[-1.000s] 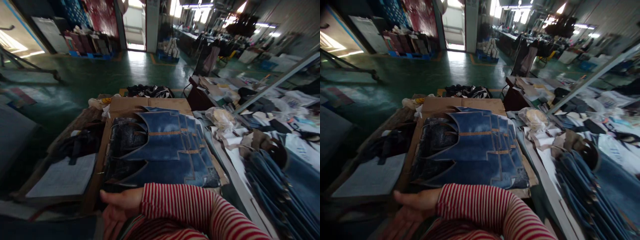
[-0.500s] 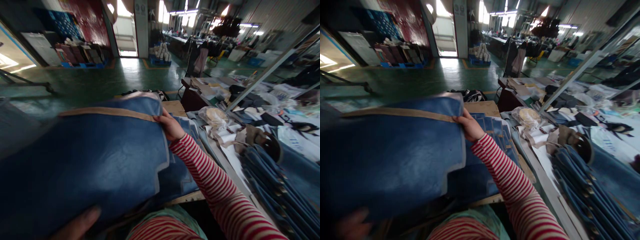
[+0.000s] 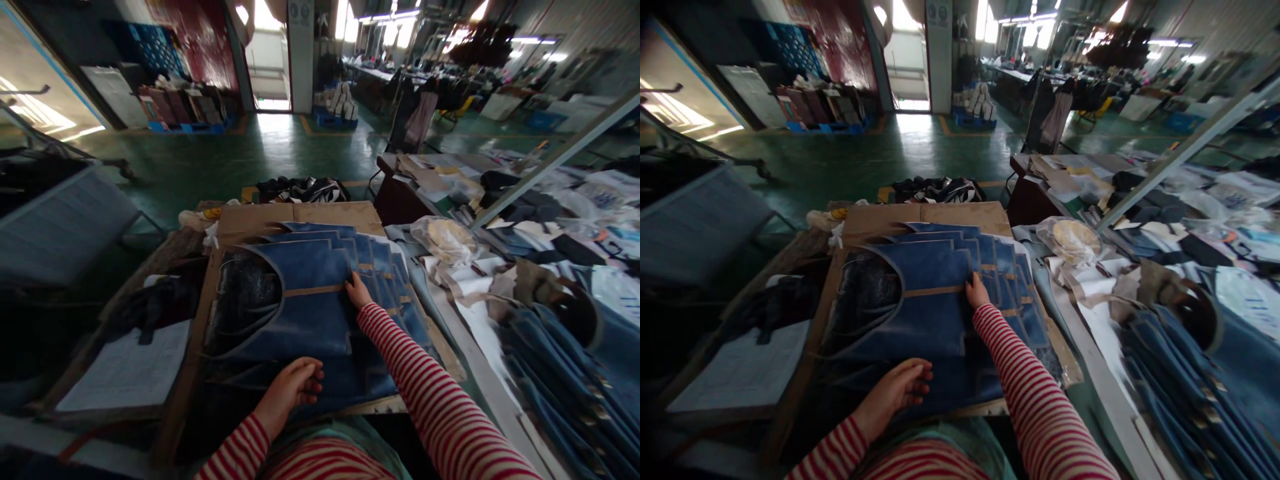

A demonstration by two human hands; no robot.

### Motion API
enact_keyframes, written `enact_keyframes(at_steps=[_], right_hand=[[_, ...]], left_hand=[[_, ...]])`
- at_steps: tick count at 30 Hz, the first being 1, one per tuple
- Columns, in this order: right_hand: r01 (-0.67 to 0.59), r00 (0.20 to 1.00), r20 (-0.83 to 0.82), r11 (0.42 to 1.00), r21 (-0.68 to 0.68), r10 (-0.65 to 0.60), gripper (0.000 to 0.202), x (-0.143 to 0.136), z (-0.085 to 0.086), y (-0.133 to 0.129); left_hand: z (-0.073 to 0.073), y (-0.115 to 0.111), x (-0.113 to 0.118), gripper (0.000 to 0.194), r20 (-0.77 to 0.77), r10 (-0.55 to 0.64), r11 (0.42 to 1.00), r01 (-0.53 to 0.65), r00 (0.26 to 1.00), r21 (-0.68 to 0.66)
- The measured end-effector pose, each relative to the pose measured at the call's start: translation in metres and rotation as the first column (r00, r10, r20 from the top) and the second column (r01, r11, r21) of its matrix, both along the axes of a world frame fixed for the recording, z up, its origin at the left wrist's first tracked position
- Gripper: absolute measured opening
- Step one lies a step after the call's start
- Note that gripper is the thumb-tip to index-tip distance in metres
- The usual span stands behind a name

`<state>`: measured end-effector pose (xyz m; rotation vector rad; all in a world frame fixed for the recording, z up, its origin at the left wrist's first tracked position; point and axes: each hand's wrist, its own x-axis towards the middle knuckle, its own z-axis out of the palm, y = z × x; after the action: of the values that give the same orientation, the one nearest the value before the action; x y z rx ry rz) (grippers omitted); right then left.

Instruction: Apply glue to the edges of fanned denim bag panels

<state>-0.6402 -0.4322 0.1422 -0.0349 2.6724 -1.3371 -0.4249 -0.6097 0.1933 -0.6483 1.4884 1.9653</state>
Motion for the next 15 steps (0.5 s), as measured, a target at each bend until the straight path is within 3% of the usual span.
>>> enact_keyframes(at_steps=[2,4,6,8,10,12,15], right_hand=[[0.003,1.0,-0.011,1.0,0.023,-0.002,0.05,-0.001,0.0,0.002],[-0.028,1.0,-0.013,0.999,0.047,0.028,0.052,0.001,0.003,0.004],[-0.071,0.997,0.001,0.995,0.077,0.071,0.055,0.005,0.005,0.006],[-0.099,0.995,0.037,0.987,0.128,0.095,0.06,0.005,0.005,0.008],[-0.115,0.992,0.08,0.97,0.216,0.1,0.064,0.0,0.002,0.009],[-0.142,0.988,0.104,0.943,0.301,0.116,0.065,-0.004,-0.003,0.012],[-0.165,0.984,0.122,0.91,0.38,0.128,0.066,-0.007,-0.01,0.02]], left_hand=[[0.008,-0.008,-0.003,0.022,-0.252,-0.133,0.953,0.054,0.958,-0.299],[0.013,-0.015,-0.001,0.02,-0.421,-0.301,0.827,0.015,0.855,-0.562],[0.014,-0.022,0.006,0.021,-0.459,-0.437,0.736,0.015,0.774,-0.676],[0.013,-0.034,0.016,0.023,-0.453,-0.477,0.719,0.038,0.753,-0.694],[0.009,-0.054,0.032,0.024,-0.454,-0.408,0.721,-0.026,0.792,-0.692],[0.004,-0.084,0.056,0.025,-0.439,-0.251,0.683,-0.163,0.863,-0.712],[-0.01,-0.141,0.113,0.025,-0.361,0.072,0.528,-0.343,0.93,-0.777]])
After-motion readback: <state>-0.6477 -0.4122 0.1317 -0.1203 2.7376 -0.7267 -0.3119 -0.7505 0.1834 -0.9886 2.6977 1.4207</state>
